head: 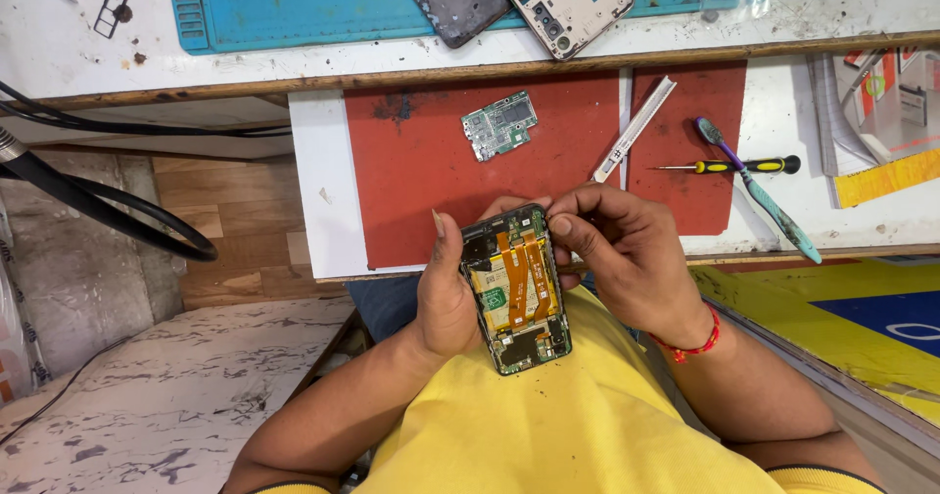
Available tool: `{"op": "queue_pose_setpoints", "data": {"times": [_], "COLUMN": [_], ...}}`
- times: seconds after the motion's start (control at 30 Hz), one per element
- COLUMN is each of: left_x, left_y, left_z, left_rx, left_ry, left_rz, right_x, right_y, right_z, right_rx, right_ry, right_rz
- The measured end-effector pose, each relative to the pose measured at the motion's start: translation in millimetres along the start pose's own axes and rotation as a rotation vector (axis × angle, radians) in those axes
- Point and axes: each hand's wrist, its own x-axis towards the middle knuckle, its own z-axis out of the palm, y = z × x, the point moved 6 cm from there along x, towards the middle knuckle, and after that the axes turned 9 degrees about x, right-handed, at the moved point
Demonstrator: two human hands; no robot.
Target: The person disassembles a smartphone by prying open the back cover and removing internal components. They use a metal prying tool to separate the casing and a screwdriver to detach connectors, exposing the battery and circuit boards.
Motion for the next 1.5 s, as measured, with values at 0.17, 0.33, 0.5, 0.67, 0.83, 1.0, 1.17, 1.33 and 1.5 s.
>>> {"op": "queue_pose_setpoints", "data": {"times": [0.17,0.33,0.5,0.67,0.83,1.0,1.17,1.33,1.5], "left_x": [-3,-4,-2,2,4,6,9,12,16], "left_y": [3,2,-5,-10,-14,-12,-6,0,-1], "left_z": [3,5,1,-12,-14,-17,-16,-12,-10], "left_rx": [0.234,0.304,0.067,-0.055,-0.089,-0.105,-0.123,0.016,-0.015], "left_ry": [0.074,0.089,-0.012,0.033,0.006,0.026,0.043,0.03,0.026], "left_rz": [0.013,0.041,-0.01,-0.044,-0.058,-0.053,-0.044,0.041,0.036], "right_x": [-9,-13,-6,-16,-20,-23,-27,-26,-32], "right_y": [-27,-25,-6,-53,-78,-81,-72,-79,-95], "right_z": [10,9,-12,-44,-63,-73,-110,-113,-85], "right_rx": [-0.601,-0.588,-0.049,-0.79,-1.434,-1.723,-1.218,-1.487,-1.645], "right_ry": [0.072,0.113,0.115,0.198,0.341,0.347,0.399,0.394,0.336], "right_rz": [-0.308,-0.298,-0.074,-0.404,-0.408,-0.535,-0.419,-0.342,-0.664]}}
